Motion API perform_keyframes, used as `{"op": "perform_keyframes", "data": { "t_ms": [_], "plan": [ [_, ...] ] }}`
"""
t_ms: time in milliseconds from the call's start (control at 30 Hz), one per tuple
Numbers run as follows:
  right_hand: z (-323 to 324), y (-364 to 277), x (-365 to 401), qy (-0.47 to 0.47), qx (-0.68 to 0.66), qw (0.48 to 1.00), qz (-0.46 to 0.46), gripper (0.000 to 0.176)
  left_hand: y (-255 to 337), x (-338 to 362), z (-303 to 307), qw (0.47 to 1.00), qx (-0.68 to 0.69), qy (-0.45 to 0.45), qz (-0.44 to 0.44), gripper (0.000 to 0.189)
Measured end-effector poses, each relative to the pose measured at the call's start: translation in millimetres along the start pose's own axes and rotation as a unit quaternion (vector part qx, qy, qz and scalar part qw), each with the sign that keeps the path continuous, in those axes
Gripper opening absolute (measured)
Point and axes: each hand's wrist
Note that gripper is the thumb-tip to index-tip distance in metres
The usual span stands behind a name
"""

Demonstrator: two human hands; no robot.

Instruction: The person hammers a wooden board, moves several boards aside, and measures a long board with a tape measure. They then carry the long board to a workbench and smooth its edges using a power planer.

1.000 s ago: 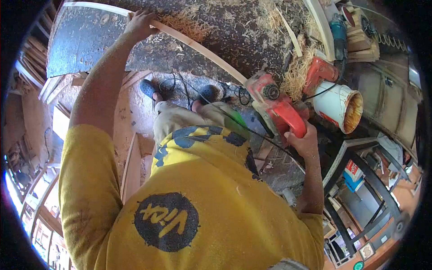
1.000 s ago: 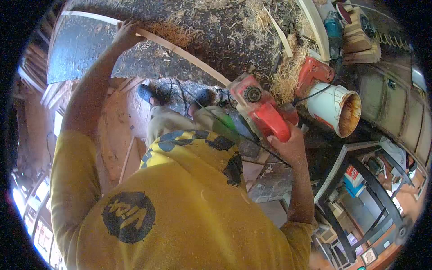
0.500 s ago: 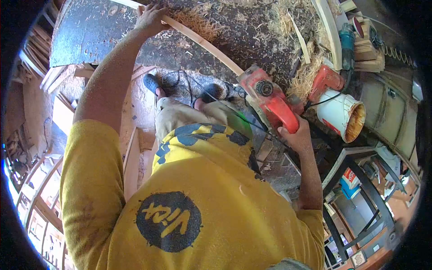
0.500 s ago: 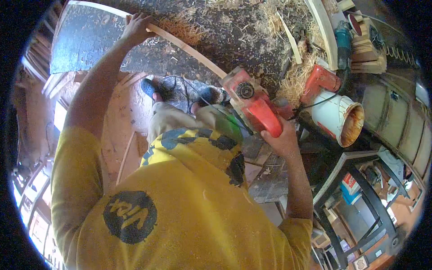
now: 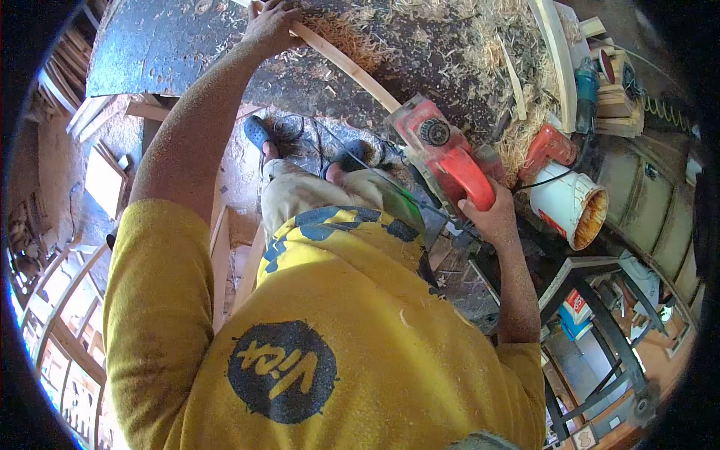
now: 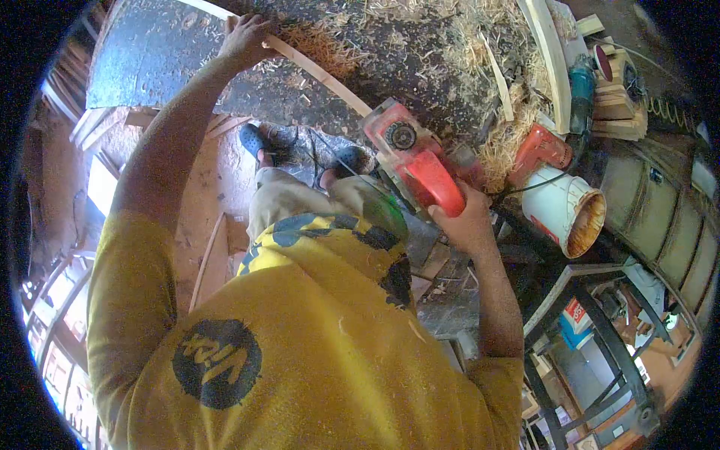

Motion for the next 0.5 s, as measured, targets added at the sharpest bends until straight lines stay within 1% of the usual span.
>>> {"op": "perform_keyframes", "data": {
  "t_ms": [67, 100, 167, 233, 267, 367, 400, 467, 500],
  "plan": [
    [-5, 4, -10, 0.008, -0.007, 1.000, 0.009, 0.062, -8, -4, -19, 1.000, -0.013, 0.025, -0.002, 0.074],
    [-2, -6, -11, -0.004, -0.023, 1.000, 0.010, 0.060, -11, -5, -24, 0.999, -0.020, 0.038, -0.003, 0.074],
    [7, -34, -13, -0.026, -0.053, 0.998, 0.014, 0.056, 4, 0, 5, 1.000, -0.001, -0.008, 0.008, 0.071],
    [7, -44, -18, -0.018, -0.053, 0.998, 0.037, 0.053, 11, 2, 16, 0.998, -0.001, -0.049, 0.027, 0.069],
    [6, -49, -21, -0.015, -0.053, 0.997, 0.049, 0.051, 8, 1, 12, 0.999, 0.009, -0.045, 0.017, 0.066],
    [7, -66, -31, -0.024, -0.071, 0.995, 0.060, 0.048, 9, 2, 7, 1.000, 0.001, 0.008, 0.010, 0.067],
    [7, -72, -34, -0.024, -0.073, 0.995, 0.064, 0.047, 19, 3, 31, 0.993, -0.017, -0.110, 0.044, 0.072],
    [7, -85, -40, -0.024, -0.076, 0.994, 0.074, 0.045, 35, 15, 82, 0.989, -0.003, -0.145, 0.032, 0.071],
    [7, -90, -44, -0.021, -0.069, 0.995, 0.074, 0.044, 36, 18, 92, 0.987, 0.004, -0.161, 0.027, 0.070]
  ]
}}
Point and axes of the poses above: each hand's wrist, its own x-axis away from the middle knuckle, its own z-axis out of the back of the hand, y = z × x, and after that the axes turned 11 degrees about -y, right-handed
